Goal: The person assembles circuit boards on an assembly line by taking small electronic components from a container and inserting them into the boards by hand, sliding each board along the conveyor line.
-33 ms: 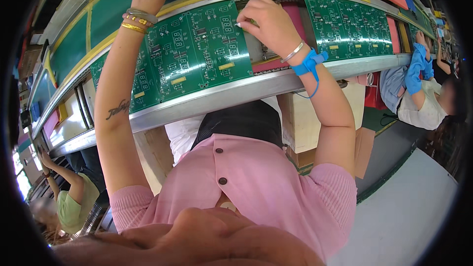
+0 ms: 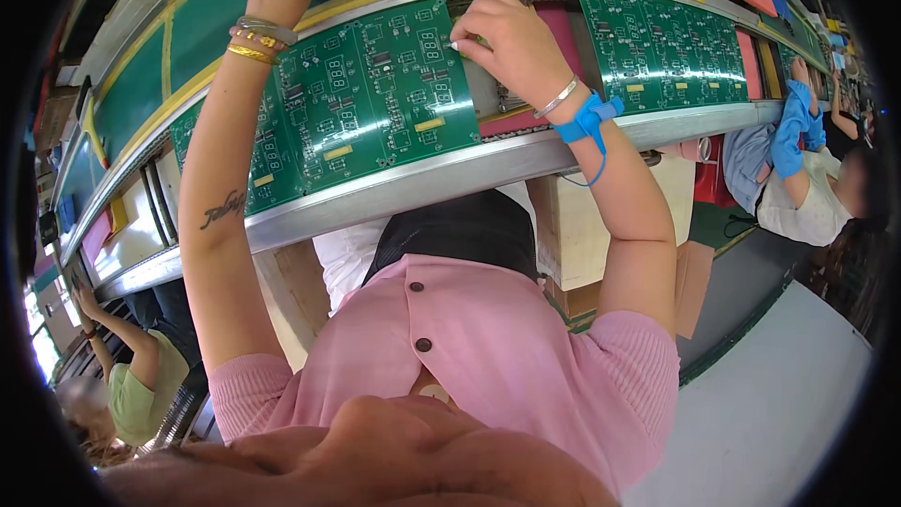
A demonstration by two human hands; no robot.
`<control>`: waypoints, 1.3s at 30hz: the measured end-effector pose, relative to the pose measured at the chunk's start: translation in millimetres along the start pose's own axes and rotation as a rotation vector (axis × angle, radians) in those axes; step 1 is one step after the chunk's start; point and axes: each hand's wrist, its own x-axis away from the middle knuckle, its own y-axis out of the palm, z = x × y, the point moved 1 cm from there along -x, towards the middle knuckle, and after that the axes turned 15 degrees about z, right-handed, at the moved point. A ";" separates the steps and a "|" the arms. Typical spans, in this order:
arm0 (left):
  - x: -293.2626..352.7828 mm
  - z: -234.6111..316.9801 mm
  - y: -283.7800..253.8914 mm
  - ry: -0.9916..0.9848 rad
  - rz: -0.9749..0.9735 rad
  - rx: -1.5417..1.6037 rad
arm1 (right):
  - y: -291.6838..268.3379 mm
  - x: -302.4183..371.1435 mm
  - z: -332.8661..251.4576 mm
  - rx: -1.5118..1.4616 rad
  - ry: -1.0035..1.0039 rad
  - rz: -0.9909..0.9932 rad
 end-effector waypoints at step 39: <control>103.4 23.8 -63.2 -0.850 -0.348 0.975 | 15.4 -11.7 -9.0 0.286 -0.181 -0.044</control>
